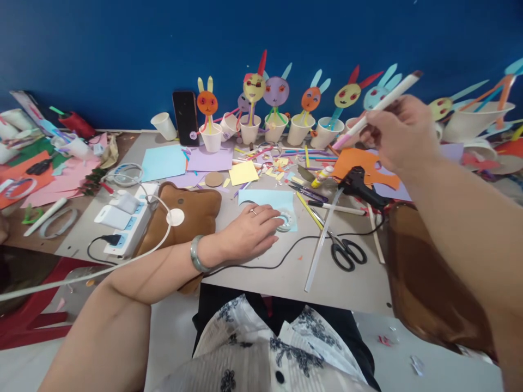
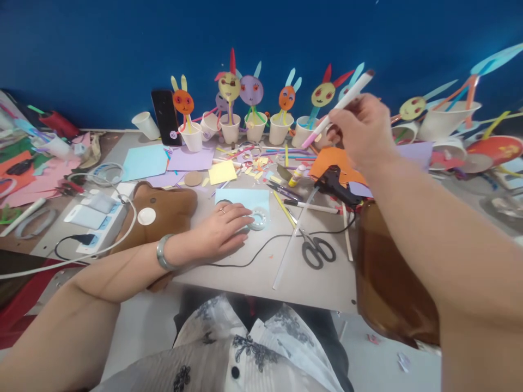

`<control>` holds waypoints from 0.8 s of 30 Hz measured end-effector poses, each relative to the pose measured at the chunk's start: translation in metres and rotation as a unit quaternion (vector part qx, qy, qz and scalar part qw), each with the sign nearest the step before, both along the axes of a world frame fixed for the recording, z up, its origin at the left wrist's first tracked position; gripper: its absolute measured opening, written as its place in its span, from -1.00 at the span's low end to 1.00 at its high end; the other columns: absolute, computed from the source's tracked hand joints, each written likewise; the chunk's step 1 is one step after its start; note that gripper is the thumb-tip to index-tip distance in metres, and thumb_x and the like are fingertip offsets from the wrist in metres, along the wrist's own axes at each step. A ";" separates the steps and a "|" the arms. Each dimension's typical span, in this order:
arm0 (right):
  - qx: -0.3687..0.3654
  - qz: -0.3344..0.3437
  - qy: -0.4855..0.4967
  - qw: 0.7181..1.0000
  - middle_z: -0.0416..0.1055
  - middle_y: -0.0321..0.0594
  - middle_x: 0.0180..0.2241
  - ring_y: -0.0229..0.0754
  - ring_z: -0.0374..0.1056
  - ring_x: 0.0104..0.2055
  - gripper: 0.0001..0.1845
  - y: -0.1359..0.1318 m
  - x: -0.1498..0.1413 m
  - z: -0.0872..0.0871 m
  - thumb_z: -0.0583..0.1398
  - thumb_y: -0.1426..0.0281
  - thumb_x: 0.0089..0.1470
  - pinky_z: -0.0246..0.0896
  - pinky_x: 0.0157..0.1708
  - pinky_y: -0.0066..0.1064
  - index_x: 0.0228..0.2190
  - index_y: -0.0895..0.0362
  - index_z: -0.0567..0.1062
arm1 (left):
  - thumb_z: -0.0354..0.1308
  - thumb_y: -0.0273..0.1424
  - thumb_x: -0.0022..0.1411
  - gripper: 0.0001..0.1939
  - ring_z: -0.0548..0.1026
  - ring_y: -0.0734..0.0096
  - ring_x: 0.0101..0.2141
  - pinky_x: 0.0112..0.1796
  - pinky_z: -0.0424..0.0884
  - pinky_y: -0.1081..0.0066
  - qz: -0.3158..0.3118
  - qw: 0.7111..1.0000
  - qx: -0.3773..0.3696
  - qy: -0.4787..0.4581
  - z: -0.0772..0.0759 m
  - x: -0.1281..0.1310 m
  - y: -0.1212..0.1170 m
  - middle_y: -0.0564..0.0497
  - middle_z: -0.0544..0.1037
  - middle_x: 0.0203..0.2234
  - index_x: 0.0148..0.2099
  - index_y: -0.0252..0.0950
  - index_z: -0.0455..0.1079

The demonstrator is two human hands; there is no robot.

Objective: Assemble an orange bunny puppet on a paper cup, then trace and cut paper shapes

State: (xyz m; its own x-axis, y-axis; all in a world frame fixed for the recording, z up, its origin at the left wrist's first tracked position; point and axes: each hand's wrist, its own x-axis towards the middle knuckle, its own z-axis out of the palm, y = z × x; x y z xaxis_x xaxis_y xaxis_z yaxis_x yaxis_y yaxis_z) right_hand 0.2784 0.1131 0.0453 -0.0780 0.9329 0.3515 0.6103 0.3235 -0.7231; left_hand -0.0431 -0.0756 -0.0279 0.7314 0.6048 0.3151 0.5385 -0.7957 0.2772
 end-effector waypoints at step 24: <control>-0.196 0.241 0.227 0.923 0.57 -0.32 -0.36 -0.10 0.45 -0.39 -0.54 -0.158 -0.113 -0.022 0.44 -0.10 0.12 0.50 -0.32 -0.12 -0.28 -0.08 0.42 | 0.04 0.09 0.54 -0.44 0.47 0.43 -0.41 -0.25 0.40 0.36 0.100 0.956 -0.144 -0.236 -0.005 0.000 0.013 0.02 0.59 -0.43 -0.21 -0.29 0.53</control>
State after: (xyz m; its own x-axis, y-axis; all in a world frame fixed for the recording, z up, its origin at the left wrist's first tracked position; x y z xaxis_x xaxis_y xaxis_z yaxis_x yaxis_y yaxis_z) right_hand 0.1655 -0.0445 0.0230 -0.4445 0.8909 0.0933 0.0681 0.1375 -0.9882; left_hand -0.0434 -0.0629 -0.0325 0.4089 0.8292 0.3811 0.4331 -0.5439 0.7187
